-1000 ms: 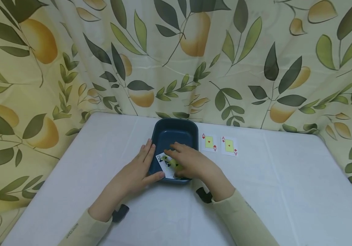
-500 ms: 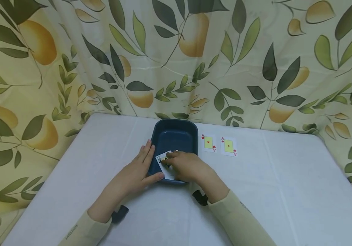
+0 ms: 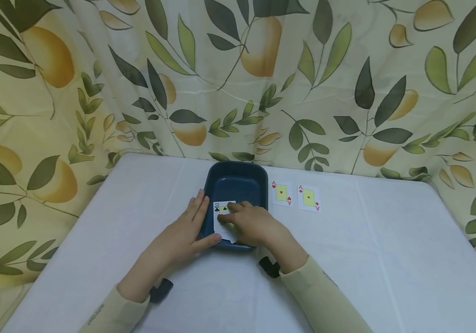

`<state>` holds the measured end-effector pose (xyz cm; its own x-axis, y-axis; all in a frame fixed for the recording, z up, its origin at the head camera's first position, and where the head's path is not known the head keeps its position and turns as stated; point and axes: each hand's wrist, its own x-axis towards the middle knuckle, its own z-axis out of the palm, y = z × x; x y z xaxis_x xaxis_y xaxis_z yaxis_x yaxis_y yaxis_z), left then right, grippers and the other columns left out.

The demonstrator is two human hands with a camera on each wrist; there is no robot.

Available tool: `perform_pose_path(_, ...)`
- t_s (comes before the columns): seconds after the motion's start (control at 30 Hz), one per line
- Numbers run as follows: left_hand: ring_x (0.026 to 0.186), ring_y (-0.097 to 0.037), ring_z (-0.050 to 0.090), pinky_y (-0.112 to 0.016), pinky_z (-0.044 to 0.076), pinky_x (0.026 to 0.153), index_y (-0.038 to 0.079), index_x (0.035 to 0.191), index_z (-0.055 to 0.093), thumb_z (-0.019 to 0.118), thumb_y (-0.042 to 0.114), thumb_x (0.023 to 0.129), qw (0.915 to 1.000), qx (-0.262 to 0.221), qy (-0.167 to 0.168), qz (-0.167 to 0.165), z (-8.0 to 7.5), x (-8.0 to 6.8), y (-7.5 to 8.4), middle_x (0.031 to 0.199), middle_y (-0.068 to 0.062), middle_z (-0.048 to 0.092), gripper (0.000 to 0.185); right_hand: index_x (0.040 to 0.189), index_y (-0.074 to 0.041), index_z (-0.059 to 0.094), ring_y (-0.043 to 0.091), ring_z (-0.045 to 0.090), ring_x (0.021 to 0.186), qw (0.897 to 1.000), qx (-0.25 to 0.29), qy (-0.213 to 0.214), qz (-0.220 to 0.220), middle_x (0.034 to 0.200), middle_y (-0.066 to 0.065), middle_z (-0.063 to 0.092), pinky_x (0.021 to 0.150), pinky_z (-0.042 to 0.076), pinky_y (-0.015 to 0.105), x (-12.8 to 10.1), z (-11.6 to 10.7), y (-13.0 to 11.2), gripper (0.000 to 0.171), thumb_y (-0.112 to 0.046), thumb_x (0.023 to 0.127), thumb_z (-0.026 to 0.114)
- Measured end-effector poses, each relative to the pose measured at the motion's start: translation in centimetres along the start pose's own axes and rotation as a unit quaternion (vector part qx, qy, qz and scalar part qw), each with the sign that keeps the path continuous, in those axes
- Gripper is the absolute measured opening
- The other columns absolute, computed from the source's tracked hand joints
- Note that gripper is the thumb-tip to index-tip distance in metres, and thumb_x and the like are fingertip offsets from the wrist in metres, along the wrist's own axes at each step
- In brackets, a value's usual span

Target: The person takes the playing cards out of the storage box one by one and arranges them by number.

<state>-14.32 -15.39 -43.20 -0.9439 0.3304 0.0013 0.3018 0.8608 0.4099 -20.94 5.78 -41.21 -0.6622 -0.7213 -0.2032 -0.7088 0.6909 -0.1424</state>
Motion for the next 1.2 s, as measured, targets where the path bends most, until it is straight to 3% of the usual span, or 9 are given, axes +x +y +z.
perform_pose_path(0.2, 0.153, -0.035, 0.010, -0.052, 0.032, 0.116, 0.007, 0.160, 0.008, 0.051, 0.067, 0.094, 1.0000, 0.002, 0.000, 0.002, -0.1, -0.1, 0.0, 0.169, -0.008, -0.005, 0.099, 0.140, -0.029, 0.059, 0.024, 0.053, 0.118, 1.000, -0.003, 0.026, -0.001, 0.135, 0.003, 0.059, 0.095, 0.051, 0.043, -0.1, 0.0, -0.1, 0.069, -0.033, 0.077, 0.087)
perform_pose_path(0.47, 0.153, -0.034, 0.010, -0.052, 0.032, 0.116, 0.007, 0.160, 0.008, 0.050, 0.067, 0.094, 1.0000, 0.003, -0.002, 0.000, -0.1, -0.2, 0.0, 0.168, -0.007, -0.006, 0.099, 0.142, -0.028, 0.057, 0.023, 0.048, 0.105, 0.999, -0.024, 0.045, 0.009, 0.121, 0.004, 0.058, 0.091, 0.048, 0.040, -0.1, 0.2, -0.2, 0.077, -0.050, 0.075, 0.085)
perform_pose_path(0.63, 0.153, -0.035, 0.010, -0.053, 0.033, 0.115, 0.007, 0.160, 0.008, 0.048, 0.069, 0.094, 1.0000, 0.006, 0.002, 0.002, 0.0, -0.2, 0.0, 0.168, -0.007, -0.005, 0.099, 0.149, -0.022, 0.049, 0.022, 0.047, 0.110, 0.997, -0.028, 0.066, 0.008, 0.125, 0.005, 0.054, 0.100, 0.047, 0.039, 0.1, 0.3, -0.1, 0.088, -0.055, 0.075, 0.083)
perform_pose_path(0.87, 0.153, -0.035, 0.010, -0.053, 0.032, 0.115, 0.007, 0.160, 0.007, 0.051, 0.068, 0.094, 1.0000, -0.001, -0.002, -0.003, 0.1, -0.2, 0.0, 0.168, -0.007, -0.006, 0.100, 0.152, -0.017, 0.044, 0.018, 0.049, 0.110, 0.997, 0.002, 0.072, 0.007, 0.133, 0.006, 0.051, 0.089, 0.054, 0.032, 0.0, 0.0, 0.2, 0.093, -0.054, 0.076, 0.082)
perform_pose_path(1.2, 0.153, -0.035, 0.011, -0.052, 0.031, 0.116, 0.007, 0.160, 0.008, 0.052, 0.067, 0.093, 1.0000, 0.003, 0.002, -0.007, 0.0, -0.2, 0.2, 0.168, -0.007, -0.006, 0.100, 0.149, -0.014, 0.048, 0.024, 0.040, 0.141, 0.993, 0.027, 0.115, 0.010, 0.153, 0.004, 0.045, 0.113, 0.039, 0.041, -1.5, -2.4, 0.7, 0.081, -0.041, 0.080, 0.082)
